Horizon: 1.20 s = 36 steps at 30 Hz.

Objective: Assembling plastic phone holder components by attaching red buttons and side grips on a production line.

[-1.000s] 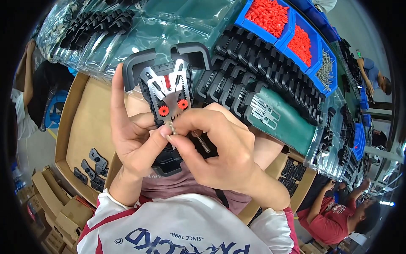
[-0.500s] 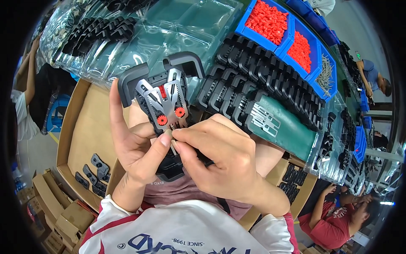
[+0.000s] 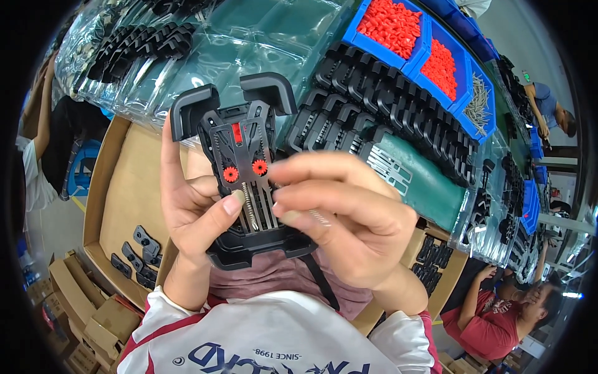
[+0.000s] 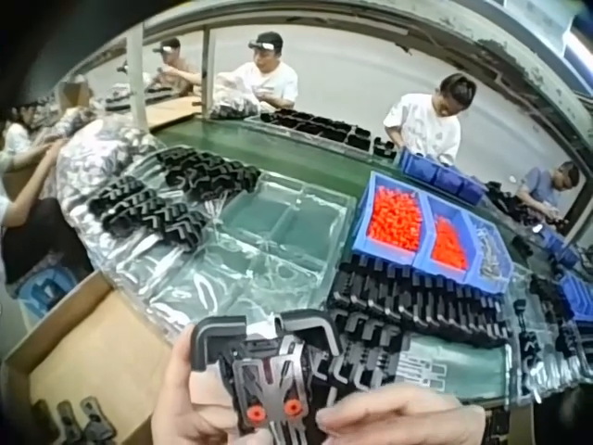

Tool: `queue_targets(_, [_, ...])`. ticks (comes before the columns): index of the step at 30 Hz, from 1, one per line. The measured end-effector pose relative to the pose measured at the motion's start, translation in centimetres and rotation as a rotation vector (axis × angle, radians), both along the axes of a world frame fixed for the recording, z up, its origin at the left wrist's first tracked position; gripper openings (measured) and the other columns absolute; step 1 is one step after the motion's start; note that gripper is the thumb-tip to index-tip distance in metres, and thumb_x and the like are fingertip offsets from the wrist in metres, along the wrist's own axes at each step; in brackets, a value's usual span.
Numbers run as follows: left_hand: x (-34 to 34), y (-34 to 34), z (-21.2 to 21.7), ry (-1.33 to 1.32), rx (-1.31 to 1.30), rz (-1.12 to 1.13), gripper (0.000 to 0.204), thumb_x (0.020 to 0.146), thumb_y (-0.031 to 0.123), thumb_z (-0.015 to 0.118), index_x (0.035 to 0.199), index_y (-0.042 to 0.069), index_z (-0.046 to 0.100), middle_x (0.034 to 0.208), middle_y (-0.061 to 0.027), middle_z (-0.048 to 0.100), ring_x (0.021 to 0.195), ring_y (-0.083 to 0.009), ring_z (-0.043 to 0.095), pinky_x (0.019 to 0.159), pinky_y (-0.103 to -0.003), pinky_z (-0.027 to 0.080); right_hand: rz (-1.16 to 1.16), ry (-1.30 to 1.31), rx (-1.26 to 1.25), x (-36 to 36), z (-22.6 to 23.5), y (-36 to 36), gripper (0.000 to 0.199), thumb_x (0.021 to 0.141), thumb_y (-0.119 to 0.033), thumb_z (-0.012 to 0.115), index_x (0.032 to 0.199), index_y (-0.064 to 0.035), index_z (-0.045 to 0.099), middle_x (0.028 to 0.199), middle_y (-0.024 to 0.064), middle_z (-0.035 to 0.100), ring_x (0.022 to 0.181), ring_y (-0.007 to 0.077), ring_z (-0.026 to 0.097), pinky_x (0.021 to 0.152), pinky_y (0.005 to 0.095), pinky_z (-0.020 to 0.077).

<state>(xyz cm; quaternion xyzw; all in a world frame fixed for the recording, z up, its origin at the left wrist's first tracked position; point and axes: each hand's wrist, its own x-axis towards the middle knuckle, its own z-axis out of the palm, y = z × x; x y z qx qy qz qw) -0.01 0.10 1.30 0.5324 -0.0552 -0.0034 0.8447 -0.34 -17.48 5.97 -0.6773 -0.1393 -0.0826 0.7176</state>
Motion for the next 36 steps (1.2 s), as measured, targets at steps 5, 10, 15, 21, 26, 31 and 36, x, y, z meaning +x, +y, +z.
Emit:
queue_targets(5, [0.2, 0.1, -0.3, -0.021, -0.021, -0.015, 0.088, 0.074, -0.009, 0.057, 0.147, -0.004, 0.007, 0.144, -0.0133, 0.027, 0.063, -0.0058, 0.05, 0.054, -0.012, 0.035, 0.137, -0.028, -0.257, 0.2, 0.1, -0.3, 0.035, 0.072, 0.002, 0.071, 0.106, 0.0052, 0.06, 0.086, 0.0145, 0.062, 0.073, 0.0166, 0.057, 0.067, 0.0233, 0.0464])
queue_targets(10, [0.3, 0.0, -0.7, -0.091, 0.023, 0.003, 0.089, 0.075, -0.01, 0.055, 0.147, -0.004, 0.004, 0.146, -0.0125, 0.026, 0.056, -0.0045, 0.047, 0.052, -0.011, 0.033, -0.007, 0.228, -0.071, -0.6, 0.3, 1.5, 0.034, 0.07, 0.007, 0.071, 0.103, 0.0053, 0.061, 0.083, 0.0129, 0.062, 0.072, 0.0156, 0.056, 0.067, 0.023, 0.0453])
queue_targets(15, [0.2, 0.1, -0.2, -0.067, -0.006, -0.021, 0.085, 0.075, -0.01, 0.054, 0.146, -0.005, 0.008, 0.144, -0.0165, 0.028, 0.056, -0.0049, 0.047, 0.052, -0.012, 0.033, 0.001, 0.258, -0.107, -0.6, 0.1, 1.4, 0.029, 0.067, 0.009, 0.072, 0.095, 0.005, 0.065, 0.079, 0.0102, 0.062, 0.068, 0.0138, 0.052, 0.064, 0.0228, 0.0423])
queue_targets(21, [0.2, -0.1, -0.9, -0.088, 0.074, 0.034, 0.082, 0.075, -0.006, 0.055, 0.145, -0.007, 0.013, 0.137, -0.0207, 0.036, 0.061, -0.0064, 0.049, 0.056, -0.012, 0.035, 0.08, 0.067, -0.306, -0.1, -0.9, 0.8, 0.026, 0.065, 0.007, 0.074, 0.09, 0.0049, 0.069, 0.075, 0.0088, 0.063, 0.066, 0.0134, 0.05, 0.063, 0.0228, 0.0408])
queue_targets(26, [0.0, 0.2, -1.2, -0.124, 0.213, 0.089, 0.083, 0.074, -0.003, 0.059, 0.145, -0.007, 0.015, 0.125, -0.0191, 0.046, 0.068, -0.0077, 0.051, 0.063, -0.013, 0.037, 0.079, 0.048, -0.342, 0.1, -1.0, 1.0, 0.027, 0.064, 0.006, 0.074, 0.091, 0.0048, 0.07, 0.074, 0.0084, 0.064, 0.066, 0.0135, 0.051, 0.063, 0.023, 0.0409])
queue_targets(31, [-0.2, 0.2, -1.0, -0.073, 0.283, 0.053, 0.087, 0.074, -0.001, 0.06, 0.146, -0.005, 0.012, 0.115, -0.0176, 0.055, 0.076, -0.0109, 0.054, 0.07, -0.015, 0.039, -0.021, 0.072, -0.343, -0.2, -1.1, 0.3, 0.025, 0.066, 0.004, 0.074, 0.091, 0.0038, 0.07, 0.074, 0.0084, 0.064, 0.065, 0.0137, 0.05, 0.063, 0.0237, 0.0412])
queue_targets(36, [-0.6, -0.1, -2.6, -0.316, -0.096, -0.28, 0.094, 0.075, -0.004, 0.058, 0.149, 0.004, 0.002, 0.116, -0.0245, 0.059, 0.088, -0.0216, 0.063, 0.076, -0.021, 0.044, -0.018, -0.011, -0.371, -1.1, -2.3, -0.8, 0.027, 0.067, 0.001, 0.074, 0.094, 0.0019, 0.069, 0.077, 0.008, 0.062, 0.066, 0.0142, 0.051, 0.065, 0.0245, 0.0418])
